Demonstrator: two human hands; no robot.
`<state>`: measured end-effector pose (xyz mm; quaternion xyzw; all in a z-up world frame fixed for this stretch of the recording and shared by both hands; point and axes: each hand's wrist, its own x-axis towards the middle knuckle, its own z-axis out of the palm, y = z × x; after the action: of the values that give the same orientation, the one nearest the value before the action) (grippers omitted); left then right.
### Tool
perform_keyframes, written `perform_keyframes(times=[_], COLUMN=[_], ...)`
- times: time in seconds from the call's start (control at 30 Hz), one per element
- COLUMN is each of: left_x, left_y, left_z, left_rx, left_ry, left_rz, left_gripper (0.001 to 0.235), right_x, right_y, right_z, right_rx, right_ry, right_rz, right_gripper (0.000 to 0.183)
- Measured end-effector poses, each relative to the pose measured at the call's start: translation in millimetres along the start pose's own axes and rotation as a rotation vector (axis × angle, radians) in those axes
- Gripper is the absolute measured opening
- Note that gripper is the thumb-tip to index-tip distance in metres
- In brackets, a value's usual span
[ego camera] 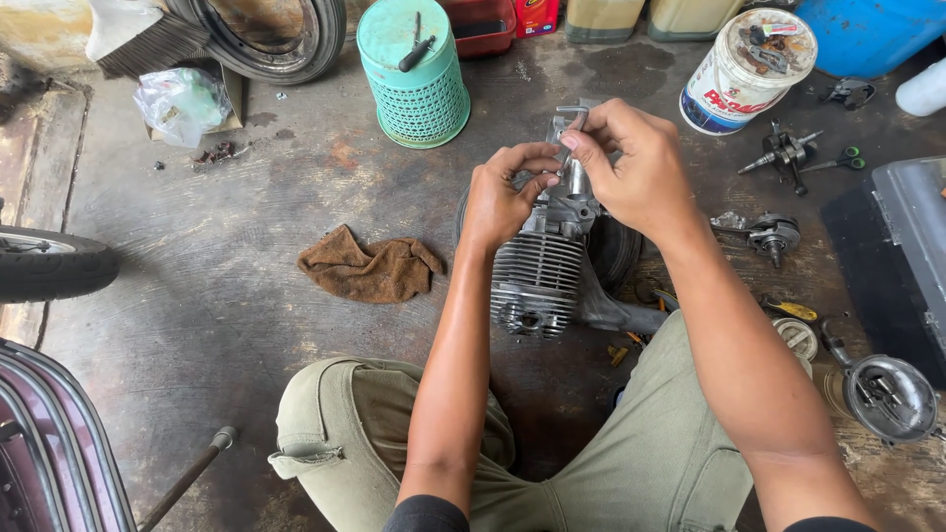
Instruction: The person sits on the floor and cleans a small metal part with a cloth. They then use an Allen key to tighten bolts on a motorcycle engine cylinder head. Finally, they use a utility knife to scrape carbon deposits from the top of a piston.
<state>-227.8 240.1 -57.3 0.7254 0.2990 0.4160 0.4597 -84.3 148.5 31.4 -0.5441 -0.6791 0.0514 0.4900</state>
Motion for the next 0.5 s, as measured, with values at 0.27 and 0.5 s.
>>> perform_keyframes(times=[0.27,0.5], left_x=[-1,2], left_y=[-22,-5], left_z=[-1,-6], left_rx=[0.042,-0.059], left_ry=[-0.068,-0.021], left_rz=[0.168,0.162], left_gripper=[0.026,0.026], right_x=[-4,-8], right_y=[12,25], right_z=[4,9], right_rx=[0.066,0.101], right_ry=[0.017,0.066], right_rz=[-0.063,-0.086], right_gripper=[0.01,0.012])
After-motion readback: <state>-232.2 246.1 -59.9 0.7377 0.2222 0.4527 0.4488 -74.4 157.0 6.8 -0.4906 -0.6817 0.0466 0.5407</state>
